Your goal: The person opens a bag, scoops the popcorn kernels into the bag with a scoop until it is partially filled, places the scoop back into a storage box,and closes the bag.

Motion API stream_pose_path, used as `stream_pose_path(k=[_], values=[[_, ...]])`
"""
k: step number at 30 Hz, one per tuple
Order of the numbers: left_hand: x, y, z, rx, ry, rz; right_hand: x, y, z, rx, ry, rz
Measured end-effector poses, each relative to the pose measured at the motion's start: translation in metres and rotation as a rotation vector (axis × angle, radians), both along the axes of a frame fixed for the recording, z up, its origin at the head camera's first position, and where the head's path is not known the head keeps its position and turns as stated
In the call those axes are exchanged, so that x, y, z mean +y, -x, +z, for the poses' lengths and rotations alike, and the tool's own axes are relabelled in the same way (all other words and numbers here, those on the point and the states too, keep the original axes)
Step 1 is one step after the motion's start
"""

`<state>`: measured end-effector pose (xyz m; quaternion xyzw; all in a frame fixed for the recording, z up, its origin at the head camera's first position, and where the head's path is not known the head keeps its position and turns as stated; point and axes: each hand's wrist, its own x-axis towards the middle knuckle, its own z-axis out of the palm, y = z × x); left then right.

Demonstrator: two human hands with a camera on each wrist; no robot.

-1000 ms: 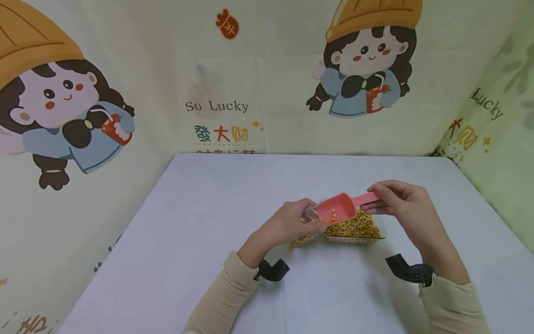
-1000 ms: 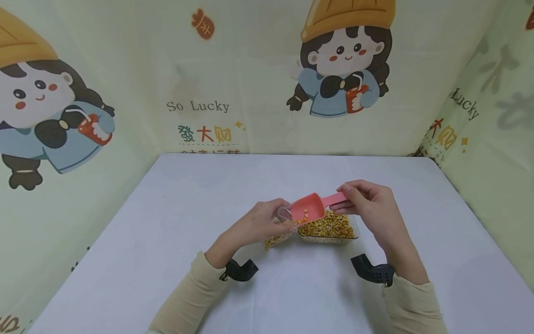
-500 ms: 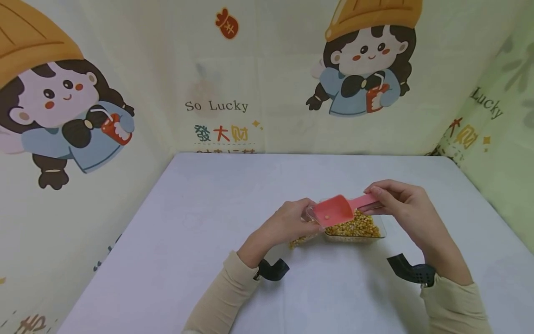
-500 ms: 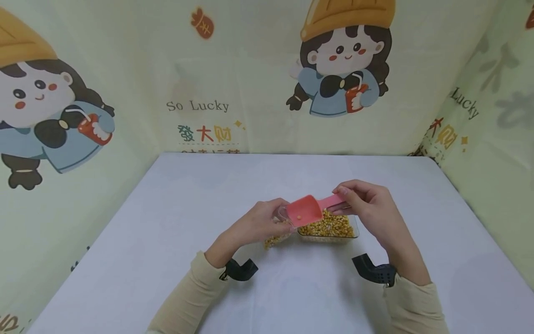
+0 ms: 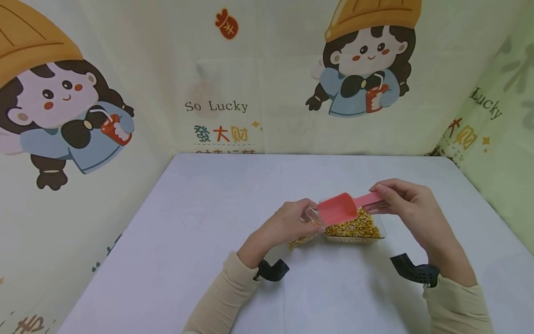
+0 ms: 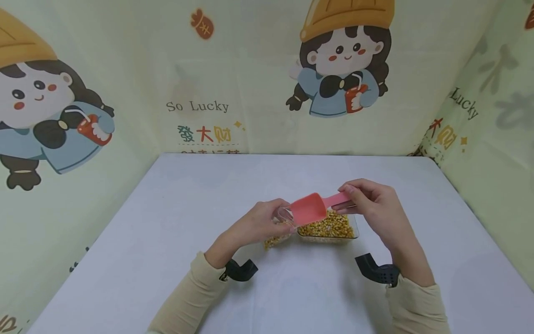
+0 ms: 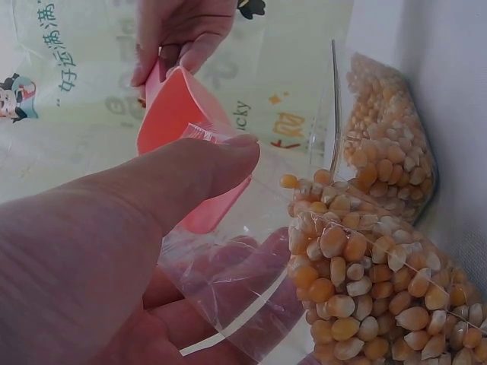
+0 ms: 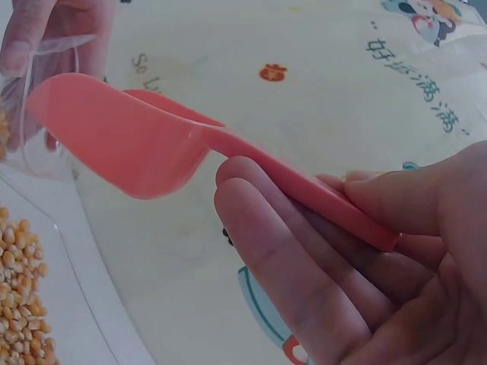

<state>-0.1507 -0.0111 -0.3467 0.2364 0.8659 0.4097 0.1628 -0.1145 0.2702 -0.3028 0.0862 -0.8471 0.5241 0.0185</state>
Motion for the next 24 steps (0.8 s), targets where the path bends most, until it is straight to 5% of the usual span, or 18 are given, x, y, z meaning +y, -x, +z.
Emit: stream_pose_path(k=[7,24], values=[[0.001,0.000,0.001,0.007,0.033,0.001,0.006,-0.002,0.002,-0.036,0.017,-0.101],[0.000,-0.001,0.003,0.032,0.046,-0.014,0.017,-0.002,0.001,0.004,0.107,-0.138]])
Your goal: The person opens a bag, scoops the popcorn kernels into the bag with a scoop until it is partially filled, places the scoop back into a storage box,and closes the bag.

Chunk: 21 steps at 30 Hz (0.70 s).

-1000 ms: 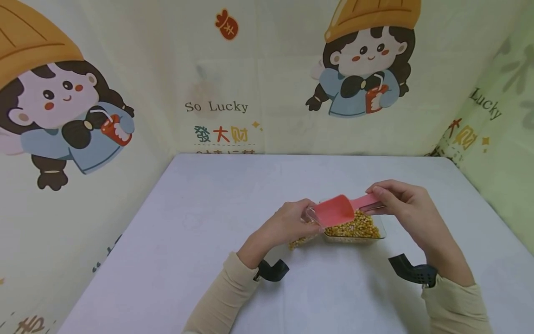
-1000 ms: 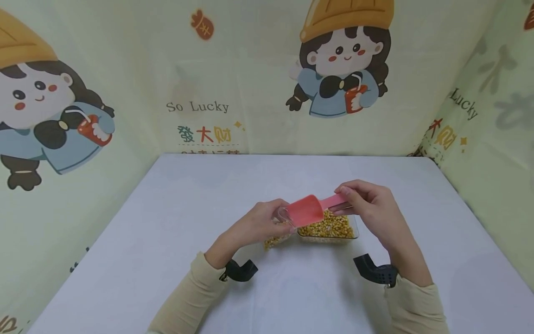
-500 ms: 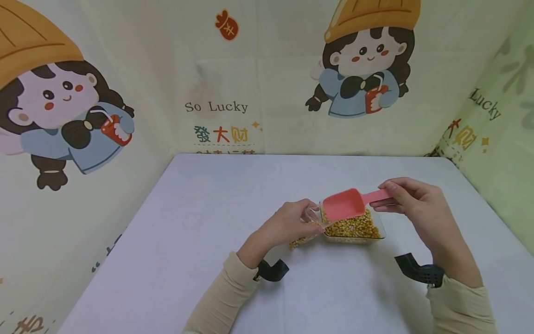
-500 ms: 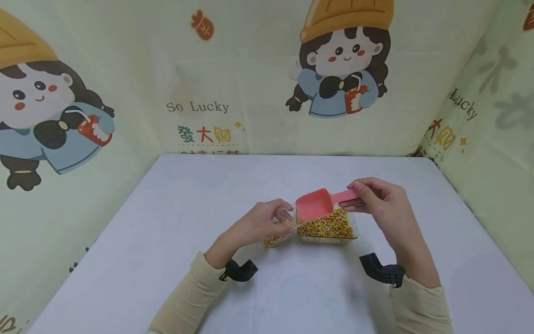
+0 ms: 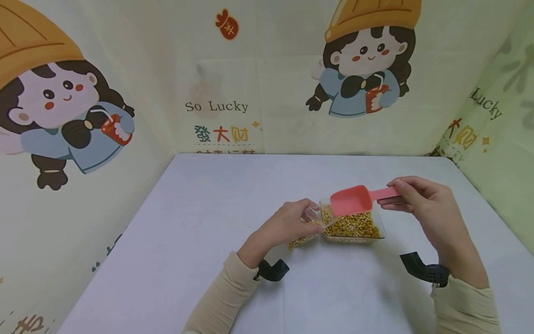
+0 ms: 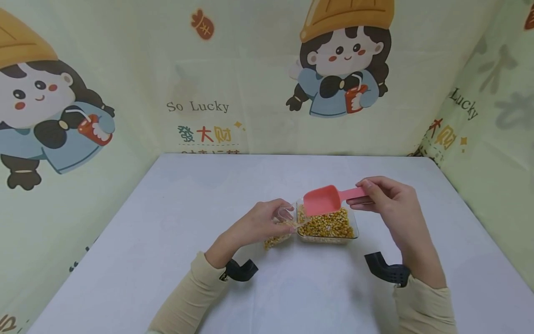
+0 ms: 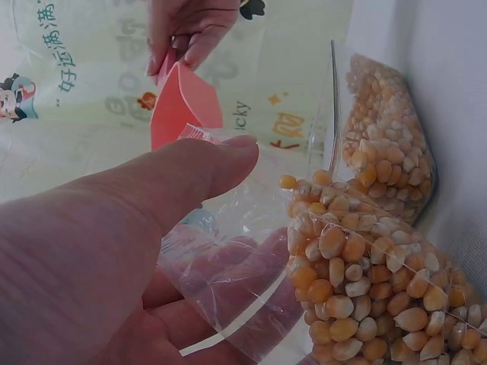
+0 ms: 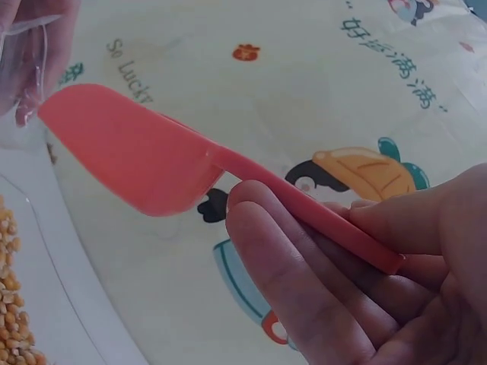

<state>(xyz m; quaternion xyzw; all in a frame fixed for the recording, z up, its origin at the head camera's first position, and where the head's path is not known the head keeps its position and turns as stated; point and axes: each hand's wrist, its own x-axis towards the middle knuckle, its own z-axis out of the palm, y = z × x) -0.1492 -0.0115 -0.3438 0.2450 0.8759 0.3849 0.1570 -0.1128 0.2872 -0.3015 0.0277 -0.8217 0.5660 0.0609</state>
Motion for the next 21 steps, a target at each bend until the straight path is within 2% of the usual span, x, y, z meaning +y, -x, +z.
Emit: stream_pose_path(k=[8,15,21], values=[[0.0001,0.0005,-0.0002,-0.012,-0.003,0.004,0.0058,0.0019,-0.0029,-0.014,0.003,-0.011],[0.0001,0.0004,-0.0007,-0.013,-0.004,0.009,0.0078,0.0032,-0.0034,-0.018,0.065,0.006],[-0.0003,0.0011,-0.0015,-0.012,-0.005,0.006,0.0094,0.0048,-0.0050,-0.036,0.067,0.028]])
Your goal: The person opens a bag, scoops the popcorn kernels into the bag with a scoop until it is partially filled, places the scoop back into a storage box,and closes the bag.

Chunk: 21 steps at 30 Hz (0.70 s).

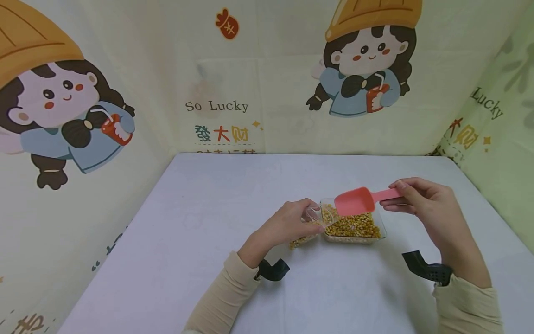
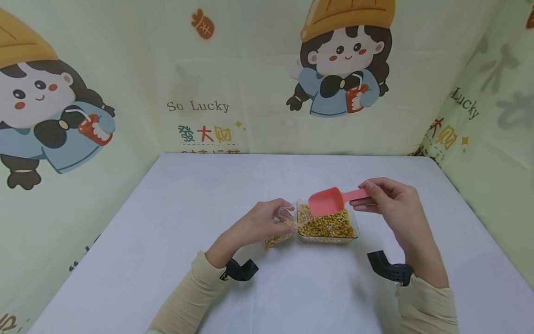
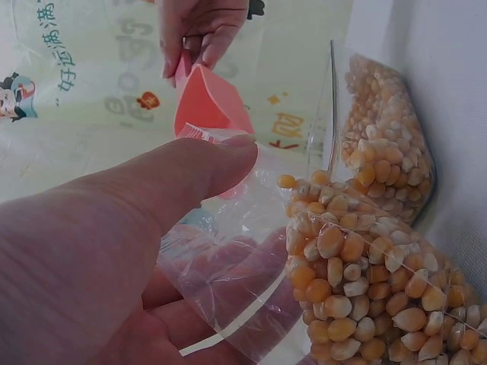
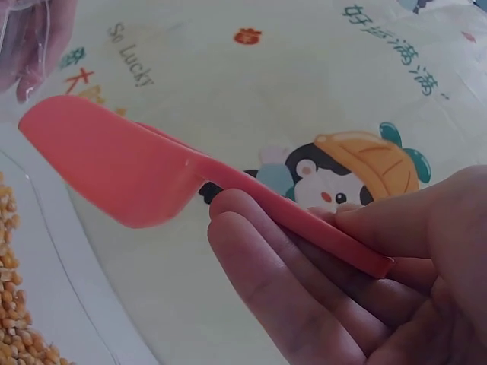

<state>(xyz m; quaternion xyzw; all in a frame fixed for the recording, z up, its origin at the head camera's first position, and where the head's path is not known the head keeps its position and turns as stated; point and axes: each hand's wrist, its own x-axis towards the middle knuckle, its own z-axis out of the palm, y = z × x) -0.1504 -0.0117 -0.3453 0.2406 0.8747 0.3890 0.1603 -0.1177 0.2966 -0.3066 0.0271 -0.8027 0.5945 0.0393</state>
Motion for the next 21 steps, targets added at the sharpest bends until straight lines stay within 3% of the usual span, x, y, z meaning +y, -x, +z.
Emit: stream_pose_path(k=[3,9,21], values=[[0.000,0.001,-0.001,0.005,0.000,-0.001,0.001,0.001,-0.002,-0.016,-0.017,0.017],[0.000,0.002,-0.002,0.009,0.007,-0.002,0.000,0.003,-0.005,-0.051,-0.149,0.001],[0.000,0.001,-0.002,0.006,0.002,-0.003,0.003,0.007,-0.011,-0.101,-0.258,0.015]])
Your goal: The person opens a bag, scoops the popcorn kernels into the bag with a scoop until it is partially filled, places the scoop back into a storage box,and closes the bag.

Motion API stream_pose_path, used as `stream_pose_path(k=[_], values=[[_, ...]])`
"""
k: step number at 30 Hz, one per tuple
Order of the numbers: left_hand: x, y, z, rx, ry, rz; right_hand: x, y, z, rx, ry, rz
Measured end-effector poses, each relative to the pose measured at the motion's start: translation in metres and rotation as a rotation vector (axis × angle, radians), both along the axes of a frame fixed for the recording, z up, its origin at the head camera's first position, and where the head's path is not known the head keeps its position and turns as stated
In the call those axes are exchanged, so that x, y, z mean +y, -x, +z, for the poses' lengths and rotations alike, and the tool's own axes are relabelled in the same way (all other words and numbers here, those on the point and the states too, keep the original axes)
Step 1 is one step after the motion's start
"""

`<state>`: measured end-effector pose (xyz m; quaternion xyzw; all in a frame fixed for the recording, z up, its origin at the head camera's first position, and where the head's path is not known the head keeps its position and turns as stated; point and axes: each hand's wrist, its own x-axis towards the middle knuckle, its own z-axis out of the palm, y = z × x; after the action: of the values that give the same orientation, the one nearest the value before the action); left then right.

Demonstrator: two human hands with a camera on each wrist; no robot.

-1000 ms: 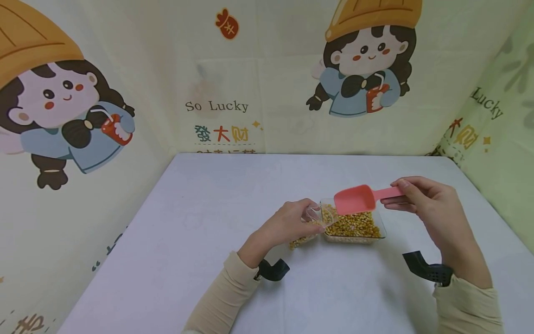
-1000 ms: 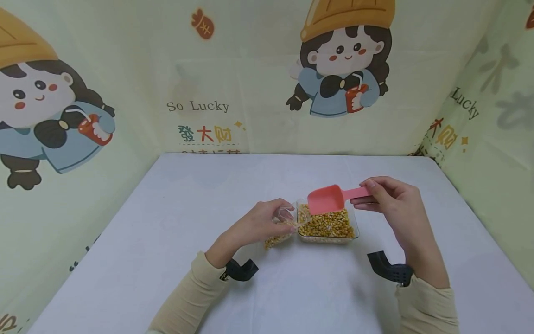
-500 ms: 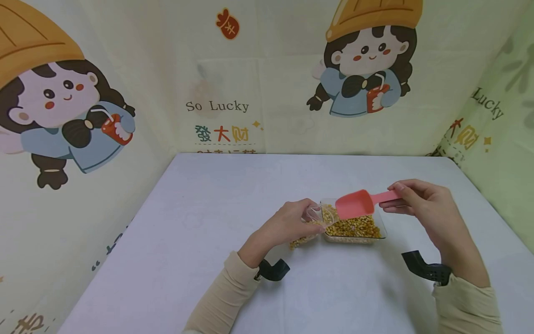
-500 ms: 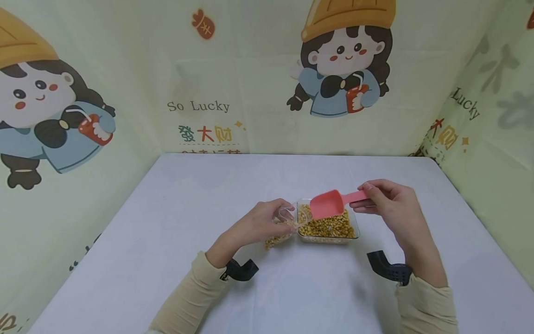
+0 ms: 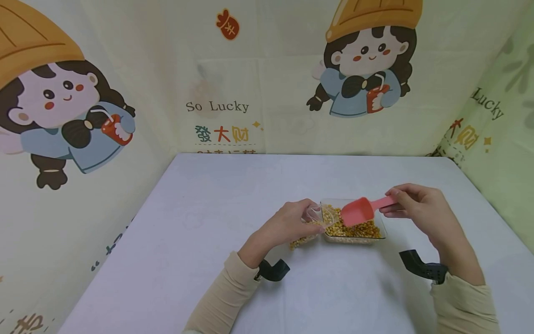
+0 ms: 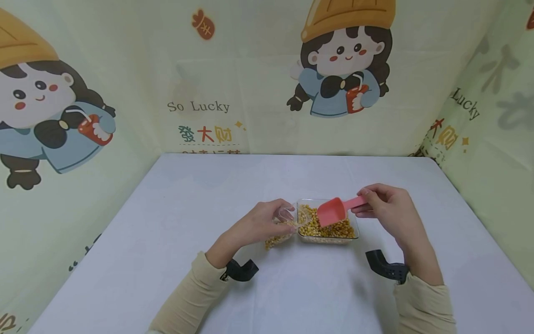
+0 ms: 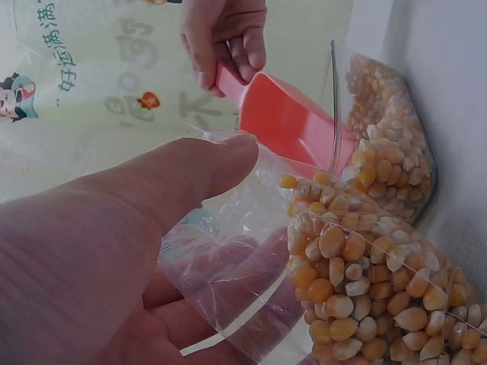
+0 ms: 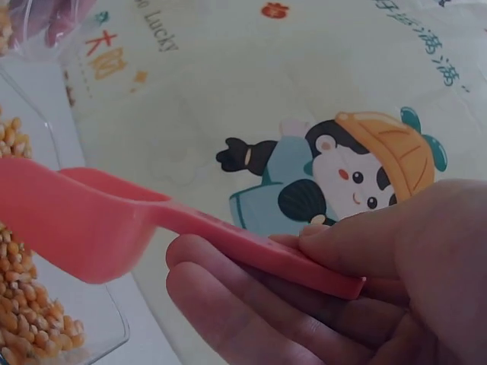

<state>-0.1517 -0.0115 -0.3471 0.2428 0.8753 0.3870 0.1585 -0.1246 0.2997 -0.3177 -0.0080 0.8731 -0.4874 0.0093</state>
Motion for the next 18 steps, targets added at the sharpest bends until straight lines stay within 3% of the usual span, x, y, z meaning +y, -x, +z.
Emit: stream_pose_path(k=[8,18], values=[[0.000,0.000,0.000,-0.009,-0.002,0.003,-0.003,0.002,-0.005,0.011,-0.087,-0.035],[0.000,0.000,0.000,-0.006,-0.002,0.003,-0.010,0.008,-0.012,-0.033,-0.104,-0.028]])
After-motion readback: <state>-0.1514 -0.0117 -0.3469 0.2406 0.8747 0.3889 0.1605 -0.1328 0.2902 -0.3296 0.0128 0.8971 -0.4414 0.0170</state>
